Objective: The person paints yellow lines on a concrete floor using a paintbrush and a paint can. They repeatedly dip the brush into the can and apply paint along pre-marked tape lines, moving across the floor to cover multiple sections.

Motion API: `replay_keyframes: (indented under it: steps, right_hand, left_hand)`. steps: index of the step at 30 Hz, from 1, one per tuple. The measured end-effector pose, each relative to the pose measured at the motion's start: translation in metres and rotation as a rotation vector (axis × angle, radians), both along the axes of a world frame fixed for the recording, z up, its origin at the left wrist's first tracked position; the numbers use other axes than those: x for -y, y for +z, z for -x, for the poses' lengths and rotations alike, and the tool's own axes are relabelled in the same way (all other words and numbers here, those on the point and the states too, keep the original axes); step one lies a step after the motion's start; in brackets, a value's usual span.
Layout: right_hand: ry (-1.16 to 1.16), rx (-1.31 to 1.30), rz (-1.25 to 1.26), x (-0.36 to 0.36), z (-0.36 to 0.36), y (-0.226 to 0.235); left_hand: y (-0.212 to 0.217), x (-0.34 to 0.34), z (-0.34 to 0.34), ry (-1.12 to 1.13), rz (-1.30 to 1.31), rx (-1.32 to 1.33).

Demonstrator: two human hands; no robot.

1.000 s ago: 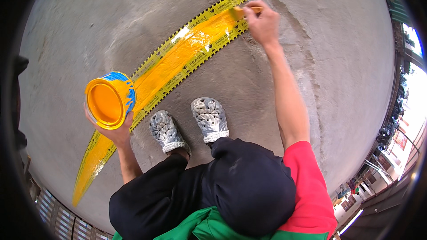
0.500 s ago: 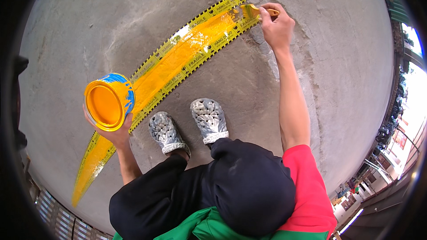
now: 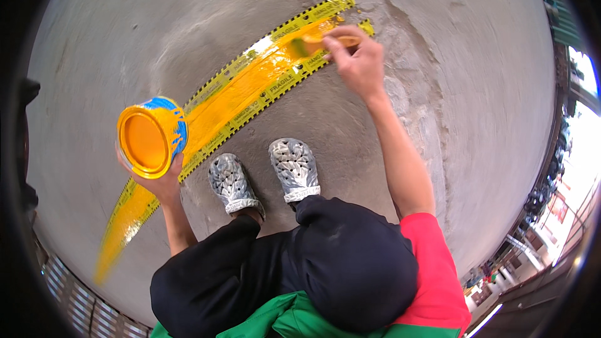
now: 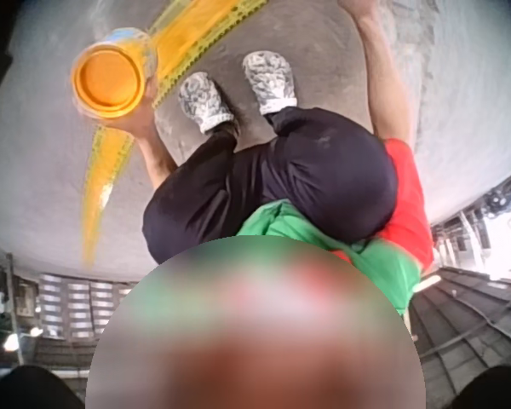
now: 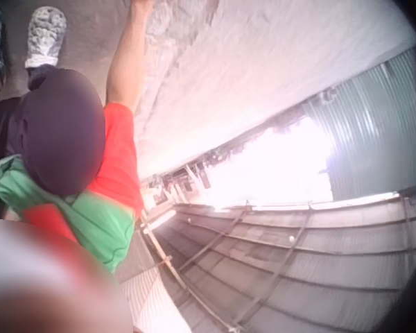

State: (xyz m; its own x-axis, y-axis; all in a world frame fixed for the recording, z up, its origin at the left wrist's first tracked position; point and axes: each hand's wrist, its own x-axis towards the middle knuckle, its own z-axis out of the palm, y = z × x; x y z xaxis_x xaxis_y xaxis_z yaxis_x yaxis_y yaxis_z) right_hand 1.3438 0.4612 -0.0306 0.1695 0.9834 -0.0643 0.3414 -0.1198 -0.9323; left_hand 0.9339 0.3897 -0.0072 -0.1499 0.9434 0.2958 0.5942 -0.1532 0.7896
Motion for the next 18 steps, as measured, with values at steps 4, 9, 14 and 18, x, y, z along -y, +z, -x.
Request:
replay_keyframes:
  steps: [4, 9, 14, 18]
  right_hand:
    - [-0.007, 0.320, 0.005, -0.005, 0.014, -0.008]
    - [-0.162, 0.470, -0.127, 0.005, 0.036, 0.009]
    - [0.298, -0.122, -0.021, 0.054, 0.174, -0.041]
    - [0.277, -0.042, 0.081, 0.045, 0.168, -0.067]
  left_hand:
    - [0.002, 0.003, 0.010, 0.050, -0.023, 0.010]
    - [0.007, 0.015, 0.021, 0.071, -0.026, 0.052]
    - [0.013, 0.028, 0.032, 0.167, -0.018, -0.013]
    - [0.017, 0.035, 0.044, 0.179, -0.041, -0.103]
